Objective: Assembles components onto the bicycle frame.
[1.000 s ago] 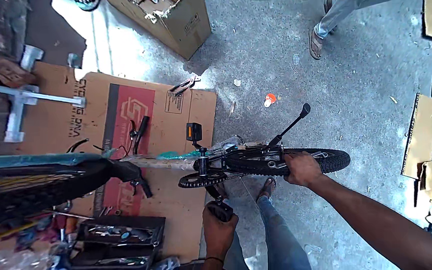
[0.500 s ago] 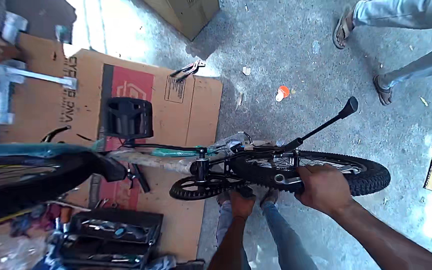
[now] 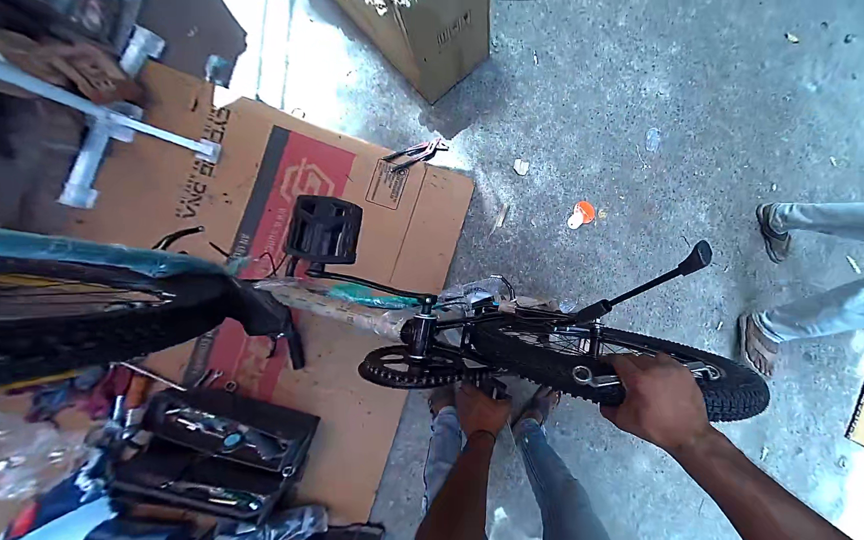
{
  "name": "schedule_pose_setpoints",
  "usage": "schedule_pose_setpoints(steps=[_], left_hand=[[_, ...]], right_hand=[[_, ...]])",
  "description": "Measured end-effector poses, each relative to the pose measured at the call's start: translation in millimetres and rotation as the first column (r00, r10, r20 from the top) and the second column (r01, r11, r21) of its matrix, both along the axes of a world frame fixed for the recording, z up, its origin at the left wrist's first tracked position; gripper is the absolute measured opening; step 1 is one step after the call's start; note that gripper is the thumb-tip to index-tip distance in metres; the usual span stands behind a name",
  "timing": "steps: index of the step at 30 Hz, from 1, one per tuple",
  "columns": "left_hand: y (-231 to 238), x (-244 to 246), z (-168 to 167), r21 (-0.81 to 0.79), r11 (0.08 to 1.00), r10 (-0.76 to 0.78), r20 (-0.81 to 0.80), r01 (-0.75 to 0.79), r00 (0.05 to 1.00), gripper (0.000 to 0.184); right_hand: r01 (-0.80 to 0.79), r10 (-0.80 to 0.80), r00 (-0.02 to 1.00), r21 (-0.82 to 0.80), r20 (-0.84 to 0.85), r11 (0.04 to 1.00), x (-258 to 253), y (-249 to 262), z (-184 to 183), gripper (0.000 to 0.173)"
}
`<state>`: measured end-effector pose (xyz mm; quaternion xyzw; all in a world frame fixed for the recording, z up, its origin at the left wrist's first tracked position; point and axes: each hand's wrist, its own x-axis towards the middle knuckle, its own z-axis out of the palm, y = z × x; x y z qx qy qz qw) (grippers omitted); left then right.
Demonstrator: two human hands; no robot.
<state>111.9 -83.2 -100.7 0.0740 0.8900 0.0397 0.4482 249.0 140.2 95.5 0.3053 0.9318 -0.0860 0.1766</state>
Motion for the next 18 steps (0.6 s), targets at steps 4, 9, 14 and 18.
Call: schedule_pose_setpoints(steps=[4,9,14,18], left_hand=[[0,9,-4,0.066,0.997,0.027,0.011,-0.027,1.000,0.122],[-8,10,5,0.115,0.992,0.041,0.017,-0.043,0.999,0.124],[-2,2,5,0.075,0.993,0.089,0.080,-0.095,0.993,0.126],[-16,8,10,0.179,0.977,0.096,0.127,-0.118,0.987,0.118]], right_hand=[[-0.012,0.012,1.000,0.026,-0.013,1.000,-17,-2,-4,0.046],[-0.018,0.020,0.998,-0.034,0.066,0.999,-35,-16,-3,0.043],[-0.050,0.050,0.987,0.003,-0.153,0.999,24,16,-5,0.071],[-0.059,0.049,0.965,-0.034,-0.259,0.998,44,16,-6,0.076]])
